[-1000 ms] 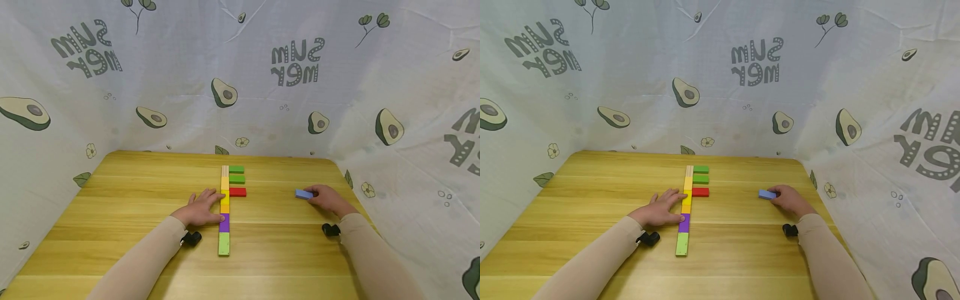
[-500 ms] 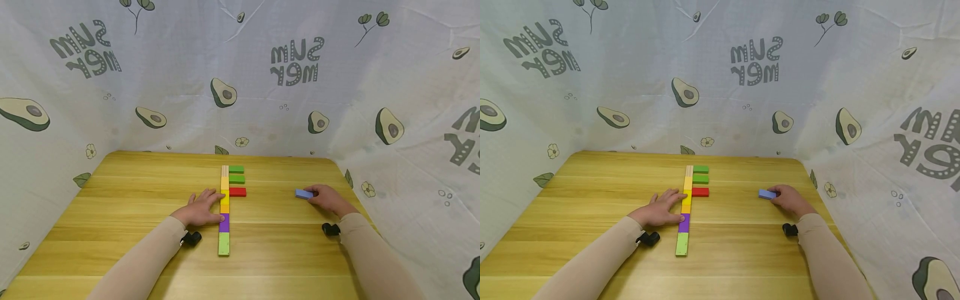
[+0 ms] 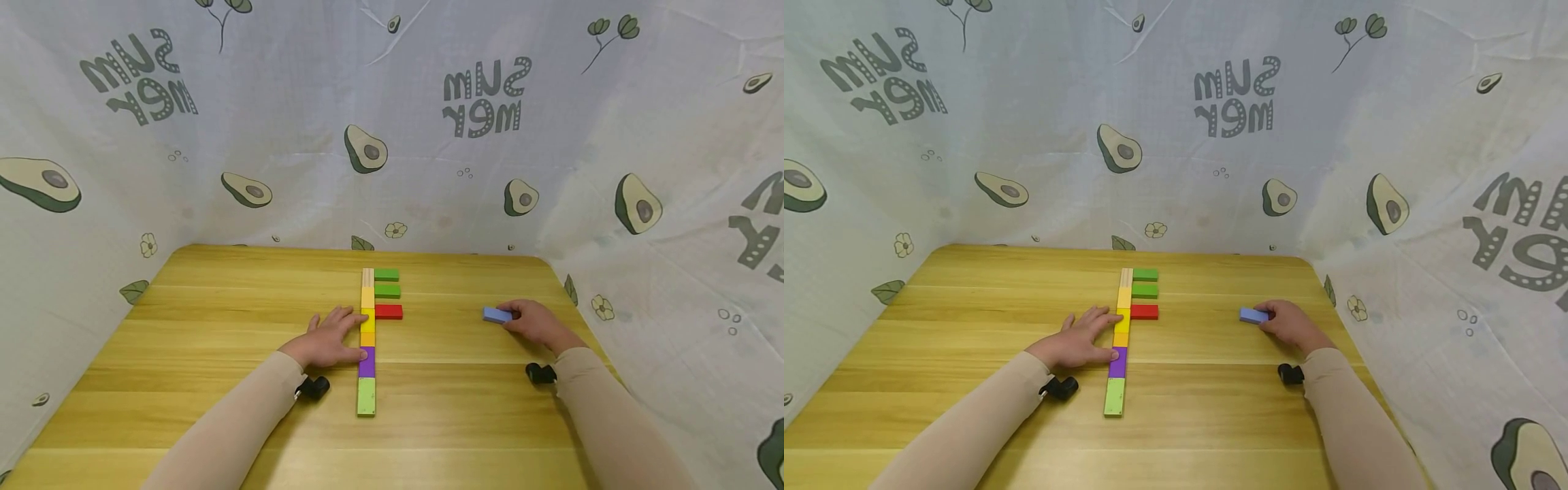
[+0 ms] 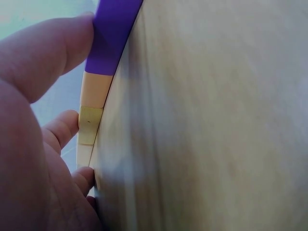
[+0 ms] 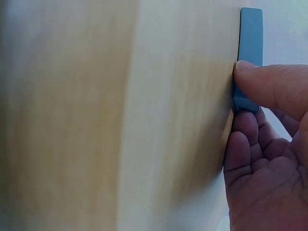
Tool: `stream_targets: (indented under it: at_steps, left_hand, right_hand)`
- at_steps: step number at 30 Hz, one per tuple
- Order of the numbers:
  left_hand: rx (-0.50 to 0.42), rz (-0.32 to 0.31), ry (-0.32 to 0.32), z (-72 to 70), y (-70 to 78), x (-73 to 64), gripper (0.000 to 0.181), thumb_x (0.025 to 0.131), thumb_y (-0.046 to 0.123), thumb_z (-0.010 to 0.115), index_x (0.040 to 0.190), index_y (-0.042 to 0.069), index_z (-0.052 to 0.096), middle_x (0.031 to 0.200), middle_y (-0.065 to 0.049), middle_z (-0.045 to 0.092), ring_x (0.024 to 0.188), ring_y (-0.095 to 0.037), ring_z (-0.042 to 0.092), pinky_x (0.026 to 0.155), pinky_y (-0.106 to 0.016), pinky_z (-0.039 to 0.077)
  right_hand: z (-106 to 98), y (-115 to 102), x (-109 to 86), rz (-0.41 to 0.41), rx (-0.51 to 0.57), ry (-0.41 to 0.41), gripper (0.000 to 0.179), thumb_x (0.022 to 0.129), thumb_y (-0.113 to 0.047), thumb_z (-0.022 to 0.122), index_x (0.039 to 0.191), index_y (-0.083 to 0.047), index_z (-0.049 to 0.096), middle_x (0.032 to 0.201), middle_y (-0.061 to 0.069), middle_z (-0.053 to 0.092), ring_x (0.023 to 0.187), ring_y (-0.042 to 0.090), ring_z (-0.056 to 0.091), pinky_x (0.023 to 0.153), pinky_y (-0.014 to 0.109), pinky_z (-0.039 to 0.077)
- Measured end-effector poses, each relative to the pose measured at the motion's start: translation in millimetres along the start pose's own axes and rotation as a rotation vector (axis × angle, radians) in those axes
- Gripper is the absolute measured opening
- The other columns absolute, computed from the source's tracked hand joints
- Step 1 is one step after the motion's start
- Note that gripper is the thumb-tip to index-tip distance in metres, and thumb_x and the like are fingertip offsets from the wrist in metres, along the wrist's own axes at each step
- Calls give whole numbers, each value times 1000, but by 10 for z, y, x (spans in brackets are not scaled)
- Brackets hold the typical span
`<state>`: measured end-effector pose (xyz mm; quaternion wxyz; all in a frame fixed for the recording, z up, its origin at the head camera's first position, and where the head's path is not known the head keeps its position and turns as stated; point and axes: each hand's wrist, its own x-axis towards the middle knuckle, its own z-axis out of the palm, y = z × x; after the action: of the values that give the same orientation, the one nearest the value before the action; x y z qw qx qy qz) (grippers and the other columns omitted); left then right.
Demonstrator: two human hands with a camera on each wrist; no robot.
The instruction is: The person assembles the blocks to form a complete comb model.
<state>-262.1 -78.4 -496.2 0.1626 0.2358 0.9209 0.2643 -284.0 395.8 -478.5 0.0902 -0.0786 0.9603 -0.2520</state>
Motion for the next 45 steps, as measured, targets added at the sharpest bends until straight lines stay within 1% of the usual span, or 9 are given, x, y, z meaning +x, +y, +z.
stream_targets:
  at_steps: [5,9,13,18,25,31,36,45]
  left_hand:
    - [-2,-2,3,-2,-2,3,82,93,56,72,164,29,38,176,-11,18,165,-38,6,126,-73,-2]
    - [2,-4,5,2,-3,9,82,93,56,72,164,29,38,176,-11,19,165,-37,7,126,-73,-2]
    - [6,-3,7,8,-9,14,82,93,56,72,163,30,38,176,-11,19,165,-38,7,126,-73,-1]
    - [10,0,10,8,-6,12,82,93,56,72,163,30,39,176,-10,19,165,-37,7,126,-73,0]
    - [11,-3,6,-3,7,9,82,93,55,72,163,29,38,176,-11,19,165,-38,7,125,-73,0]
    - [14,-10,1,-8,16,-6,81,94,54,72,164,29,38,176,-11,19,165,-38,7,126,-72,-1]
    - [6,-9,6,-5,12,-9,81,94,53,73,163,29,39,176,-12,20,165,-38,8,126,-73,-1]
    - [-4,-2,6,-11,17,-15,81,94,53,73,163,28,39,176,-12,19,165,-39,8,126,-73,-1]
  right_hand:
    - [-1,-39,2,-13,-5,0,45,97,-10,70,137,8,63,133,30,66,113,37,64,98,53,53]
    - [15,-113,28,-44,-30,-1,44,97,-12,70,137,7,64,132,28,67,112,35,65,98,54,53]
    - [43,-238,64,-68,-38,0,44,98,-13,70,137,5,65,133,26,68,114,35,65,100,55,53]
    - [59,-430,85,-95,-21,2,42,98,-13,70,137,3,66,131,24,68,110,31,63,96,49,53]
    - [89,-648,106,-133,-9,-11,39,99,-9,68,136,5,66,132,24,67,110,31,63,97,50,54]
    - [130,-839,93,-155,-5,-11,38,98,-8,71,134,5,68,131,23,68,108,30,63,95,47,55]
    - [174,-951,106,-163,-5,-20,37,97,-7,72,133,4,69,130,22,68,106,28,62,94,46,56]
    - [241,-1081,160,-179,-2,-41,36,98,-7,72,133,2,69,129,19,69,106,27,63,92,44,55]
